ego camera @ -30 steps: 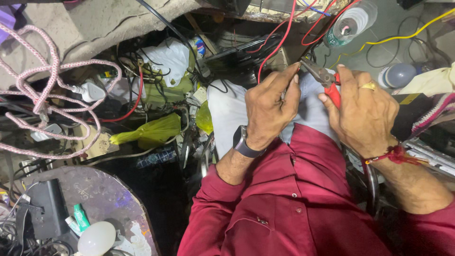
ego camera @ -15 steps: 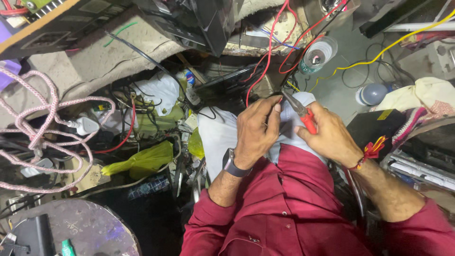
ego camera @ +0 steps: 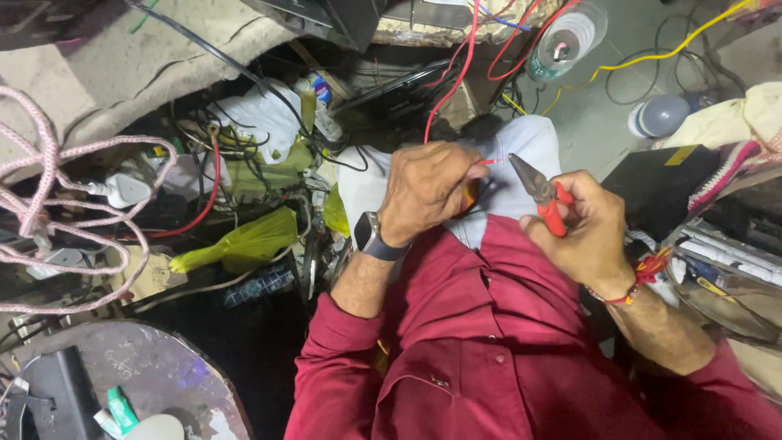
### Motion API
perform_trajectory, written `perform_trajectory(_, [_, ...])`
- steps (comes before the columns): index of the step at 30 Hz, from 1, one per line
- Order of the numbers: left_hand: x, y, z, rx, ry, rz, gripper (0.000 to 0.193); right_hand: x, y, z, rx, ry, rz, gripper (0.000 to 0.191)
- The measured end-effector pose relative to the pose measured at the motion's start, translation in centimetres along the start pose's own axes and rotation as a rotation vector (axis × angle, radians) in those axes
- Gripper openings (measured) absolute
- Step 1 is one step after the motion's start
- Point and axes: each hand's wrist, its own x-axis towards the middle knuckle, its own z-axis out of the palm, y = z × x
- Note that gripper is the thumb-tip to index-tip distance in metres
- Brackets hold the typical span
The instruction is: The person sits cross-legged and uses pliers and a screwdriver to strip, twist, and crimp wires. They connect the wires to a power supply unit and wrap the connection with electrical tape.
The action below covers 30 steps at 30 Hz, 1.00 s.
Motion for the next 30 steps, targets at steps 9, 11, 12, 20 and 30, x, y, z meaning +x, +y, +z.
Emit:
perform_trajectory(9, [-3.2,2.0,-3.0,0.019,-0.204,-0.080,0.028,-1.6,0.5,1.0,-0.380,0.067,-0.352,0.027])
perform_trajectory(11, [-4.0,2.2,-3.5,0.034,-0.166,-0.058,0.028,-2.3,1.0,1.5,-0.392,0.068,-0.400,0.027])
perform_trajectory(12, [-4.2,2.5,-3.4,0.041,-0.134,-0.049,0.028,-2.6,1.2,1.7,-0.379,0.049,-0.379,0.028])
perform_trajectory(20, [-4.8,2.9,-1.3,0.166,-0.030,-0.020,0.029,-4.0,4.2,2.2,-0.329,-0.005,-0.241,0.033])
perform_trajectory(30, [-4.9,2.6,3.3,0.310,-0.061,-0.022,0.040,-4.8,9.2,-0.2,-0.004,0.024,-0.003,0.038])
